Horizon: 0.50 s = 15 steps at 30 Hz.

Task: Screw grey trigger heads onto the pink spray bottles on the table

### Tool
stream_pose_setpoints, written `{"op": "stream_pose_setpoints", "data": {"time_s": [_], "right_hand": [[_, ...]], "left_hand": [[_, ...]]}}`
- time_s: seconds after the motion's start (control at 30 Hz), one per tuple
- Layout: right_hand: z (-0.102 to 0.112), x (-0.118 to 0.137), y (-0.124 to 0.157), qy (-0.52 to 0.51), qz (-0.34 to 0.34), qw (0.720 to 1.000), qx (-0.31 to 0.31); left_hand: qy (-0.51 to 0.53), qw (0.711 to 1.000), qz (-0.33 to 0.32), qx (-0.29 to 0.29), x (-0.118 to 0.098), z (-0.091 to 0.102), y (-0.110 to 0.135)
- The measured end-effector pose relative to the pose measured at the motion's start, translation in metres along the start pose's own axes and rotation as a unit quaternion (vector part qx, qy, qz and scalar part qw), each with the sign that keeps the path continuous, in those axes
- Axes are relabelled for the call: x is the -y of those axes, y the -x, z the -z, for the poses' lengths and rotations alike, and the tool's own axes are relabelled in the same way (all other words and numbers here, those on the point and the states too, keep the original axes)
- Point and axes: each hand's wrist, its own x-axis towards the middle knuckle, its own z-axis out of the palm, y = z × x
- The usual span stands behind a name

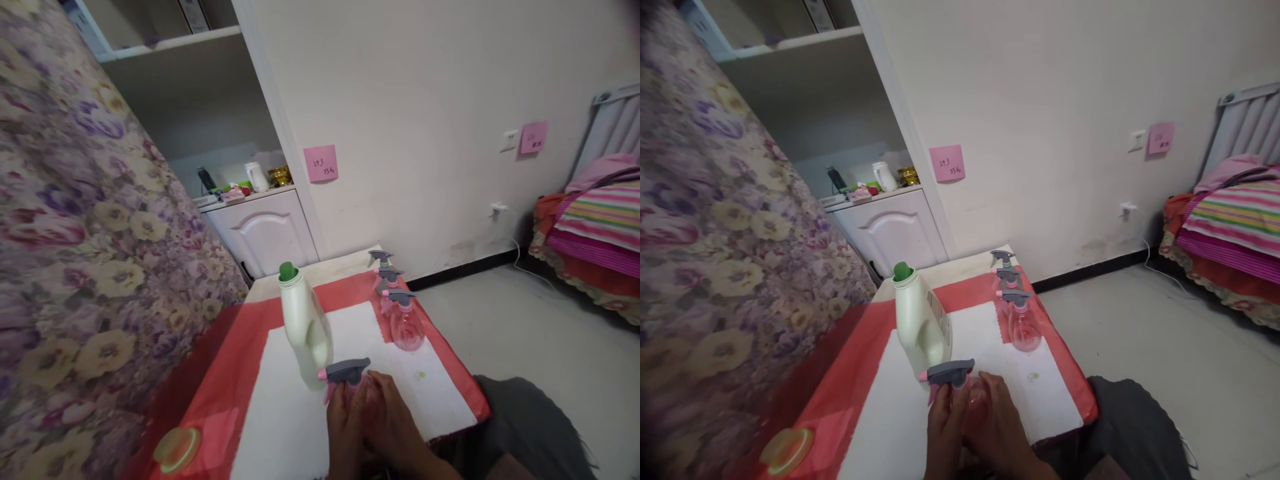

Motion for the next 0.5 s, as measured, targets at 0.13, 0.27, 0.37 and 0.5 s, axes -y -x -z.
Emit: {"op": "stream_pose_setpoints", "data": {"time_s": [0.13,0.27,0.37,0.5], "right_hand": [[0.001,0.001,0.0,-0.003,-0.025,1.0,0.014],[0.002,0.003,0.0,-0.004,-0.024,0.999,0.022],[0.003,0.004,-0.001,-0.003,-0.019,1.0,0.021],[0.002,0.003,-0.001,0.001,-0.034,0.999,0.015]], "left_hand": [[-0.004,1.0,-0.005,-0.01,-0.002,-0.002,0.0],[-0.004,1.0,-0.001,0.018,-0.007,0.001,0.001],[-0.002,1.0,-0.011,0.009,-0.006,0.001,-0.001],[-0.005,1.0,-0.011,-0.009,0.003,0.0,-0.001]]}}
